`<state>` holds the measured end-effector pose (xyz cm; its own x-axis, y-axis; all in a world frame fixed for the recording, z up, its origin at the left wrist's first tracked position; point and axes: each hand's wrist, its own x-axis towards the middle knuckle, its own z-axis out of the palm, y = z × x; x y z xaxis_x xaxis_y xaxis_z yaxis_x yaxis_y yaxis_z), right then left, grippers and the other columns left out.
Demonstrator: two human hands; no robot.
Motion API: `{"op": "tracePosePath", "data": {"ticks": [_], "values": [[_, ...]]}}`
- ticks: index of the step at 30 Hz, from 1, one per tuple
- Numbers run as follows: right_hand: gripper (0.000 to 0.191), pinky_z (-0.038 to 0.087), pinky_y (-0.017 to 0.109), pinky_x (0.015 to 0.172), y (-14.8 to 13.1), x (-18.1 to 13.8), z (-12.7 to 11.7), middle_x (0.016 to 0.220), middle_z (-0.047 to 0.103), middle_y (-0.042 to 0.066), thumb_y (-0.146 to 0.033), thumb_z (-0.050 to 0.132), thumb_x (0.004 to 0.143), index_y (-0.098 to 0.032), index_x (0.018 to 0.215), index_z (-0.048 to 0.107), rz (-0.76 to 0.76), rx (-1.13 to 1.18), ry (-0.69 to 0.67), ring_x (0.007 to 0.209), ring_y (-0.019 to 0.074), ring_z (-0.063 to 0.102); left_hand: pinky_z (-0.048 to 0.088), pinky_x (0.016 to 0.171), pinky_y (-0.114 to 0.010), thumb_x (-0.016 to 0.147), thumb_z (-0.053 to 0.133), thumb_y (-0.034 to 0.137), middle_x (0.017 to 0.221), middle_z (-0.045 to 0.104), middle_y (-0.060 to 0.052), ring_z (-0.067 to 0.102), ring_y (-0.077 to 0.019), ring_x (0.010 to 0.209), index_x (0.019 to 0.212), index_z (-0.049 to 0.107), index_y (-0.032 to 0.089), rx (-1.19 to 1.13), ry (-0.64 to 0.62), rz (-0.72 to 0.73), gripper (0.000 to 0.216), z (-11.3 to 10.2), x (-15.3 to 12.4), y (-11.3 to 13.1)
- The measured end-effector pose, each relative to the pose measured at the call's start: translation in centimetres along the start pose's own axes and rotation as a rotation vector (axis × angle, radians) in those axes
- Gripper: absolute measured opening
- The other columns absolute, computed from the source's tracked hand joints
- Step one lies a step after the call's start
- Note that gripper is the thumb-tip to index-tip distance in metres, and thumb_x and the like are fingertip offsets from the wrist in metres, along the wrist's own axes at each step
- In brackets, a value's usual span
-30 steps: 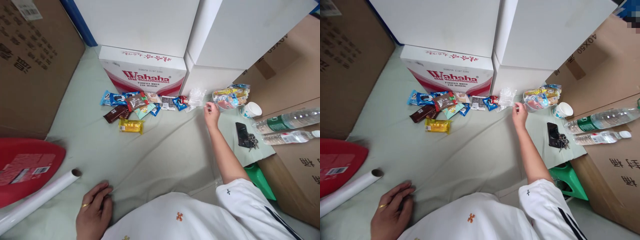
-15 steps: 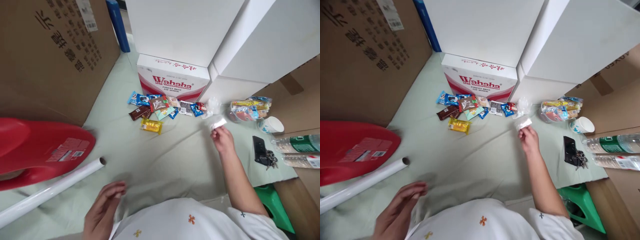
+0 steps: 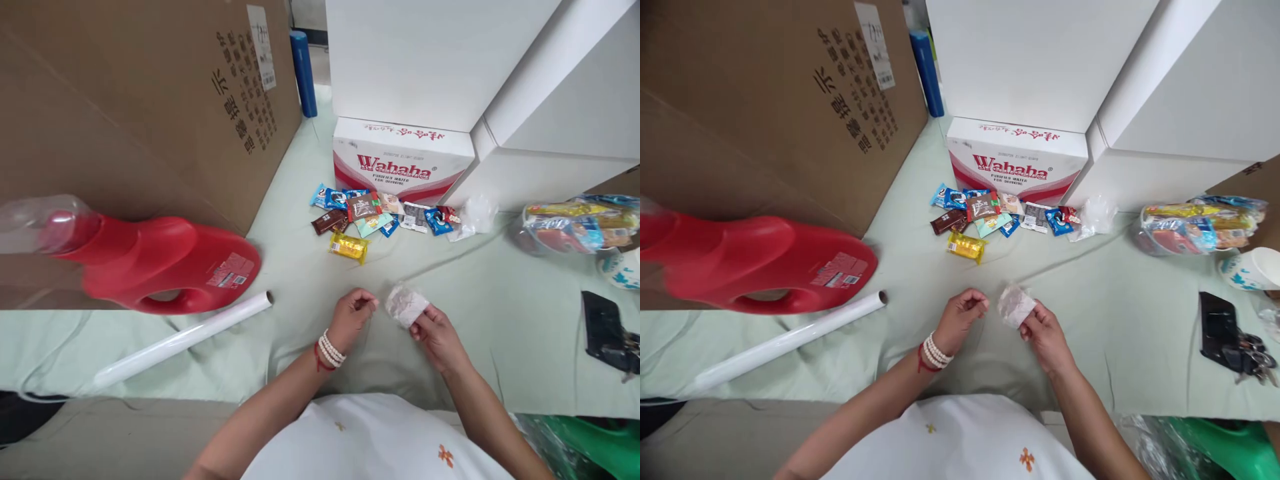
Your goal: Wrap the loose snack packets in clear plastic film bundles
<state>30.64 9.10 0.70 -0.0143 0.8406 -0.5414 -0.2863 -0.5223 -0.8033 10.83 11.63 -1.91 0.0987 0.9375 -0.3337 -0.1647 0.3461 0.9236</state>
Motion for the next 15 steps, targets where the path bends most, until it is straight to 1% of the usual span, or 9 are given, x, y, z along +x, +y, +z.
{"op": "tracePosePath", "data": {"ticks": [2, 4, 6, 8, 9, 11, 13, 15], "values": [[0.029, 0.031, 0.024, 0.049, -0.1, 0.6, -0.4, 0.059, 0.052, -0.004, -0.043, 0.085, 0.07, -0.022, 0.077, 0.067, -0.065, -0.033, 0.059, 0.054, 0.0111, 0.041, 0.048, 0.065, -0.025, 0.076, 0.078, 0.053, 0.074, 0.062, 0.001, 0.057, -0.0128, 0.07, 0.078, 0.061, 0.019, -0.044, 0.096, -0.006, 0.037, -1.2, -0.4, -0.2], [0.027, 0.032, 0.025, 0.05, 0.0, 0.9, -0.4, 0.061, 0.052, -0.003, -0.042, 0.084, 0.071, -0.023, 0.075, 0.065, -0.095, -0.01, 0.064, 0.055, 0.0119, 0.041, 0.049, 0.065, -0.024, 0.08, 0.074, 0.058, 0.082, 0.064, -0.001, 0.06, -0.014, 0.077, 0.082, 0.06, 0.019, -0.073, 0.113, -0.033, 0.041, -2.0, -1.1, 0.0], [0.026, 0.032, 0.025, 0.05, 0.2, 1.0, 0.1, 0.06, 0.051, -0.004, -0.041, 0.084, 0.07, -0.023, 0.073, 0.065, -0.084, 0.033, 0.016, 0.055, 0.0119, 0.039, 0.049, 0.065, -0.024, 0.082, 0.07, 0.063, 0.094, 0.066, -0.004, 0.063, -0.0152, 0.083, 0.09, 0.062, 0.019, -0.095, 0.071, -0.083, 0.045, -2.2, -1.7, 0.4], [0.028, 0.031, 0.026, 0.049, 0.4, 0.8, 1.1, 0.058, 0.05, -0.004, -0.041, 0.084, 0.069, -0.023, 0.071, 0.064, -0.042, 0.055, -0.053, 0.053, 0.0113, 0.037, 0.05, 0.063, -0.025, 0.081, 0.069, 0.066, 0.101, 0.067, -0.006, 0.063, -0.0161, 0.084, 0.1, 0.065, 0.019, -0.093, -0.017, -0.129, 0.05, -1.6, -1.9, 0.7], [0.028, 0.031, 0.026, 0.049, 0.4, 0.8, 1.6, 0.058, 0.05, -0.004, -0.042, 0.084, 0.069, -0.022, 0.071, 0.064, -0.018, 0.051, -0.087, 0.052, 0.0111, 0.037, 0.049, 0.063, -0.025, 0.08, 0.072, 0.065, 0.1, 0.067, -0.006, 0.063, -0.0161, 0.082, 0.101, 0.066, 0.019, -0.077, -0.056, -0.134, 0.05, -1.2, -1.9, 0.8], [0.03, 0.032, 0.026, 0.049, 0.5, 0.8, 2.5, 0.059, 0.052, -0.003, -0.044, 0.086, 0.069, -0.022, 0.075, 0.066, 0.001, 0.018, -0.132, 0.053, 0.011, 0.038, 0.047, 0.064, -0.026, 0.076, 0.078, 0.059, 0.088, 0.067, -0.003, 0.06, -0.0146, 0.076, 0.092, 0.068, 0.018, -0.035, -0.079, -0.102, 0.045, -0.6, -1.7, 0.8], [0.032, 0.033, 0.025, 0.051, 0.5, 0.9, 2.9, 0.061, 0.053, -0.003, -0.046, 0.086, 0.071, -0.022, 0.077, 0.066, -0.032, -0.032, -0.113, 0.054, 0.0113, 0.041, 0.045, 0.066, -0.026, 0.075, 0.081, 0.053, 0.073, 0.062, 0.001, 0.056, -0.0125, 0.068, 0.08, 0.066, 0.017, -0.005, -0.021, -0.039, 0.039, -0.4, -1.3, 0.6], [0.033, 0.034, 0.025, 0.052, 0.5, 0.9, 2.6, 0.061, 0.052, -0.004, -0.049, 0.084, 0.074, -0.023, 0.078, 0.064, -0.099, -0.072, -0.023, 0.055, 0.0116, 0.042, 0.045, 0.066, -0.026, 0.077, 0.079, 0.05, 0.068, 0.06, 0.003, 0.054, -0.0117, 0.065, 0.08, 0.065, 0.018, -0.015, 0.079, -0.002, 0.035, -0.7, -1.0, 0.3]]}}
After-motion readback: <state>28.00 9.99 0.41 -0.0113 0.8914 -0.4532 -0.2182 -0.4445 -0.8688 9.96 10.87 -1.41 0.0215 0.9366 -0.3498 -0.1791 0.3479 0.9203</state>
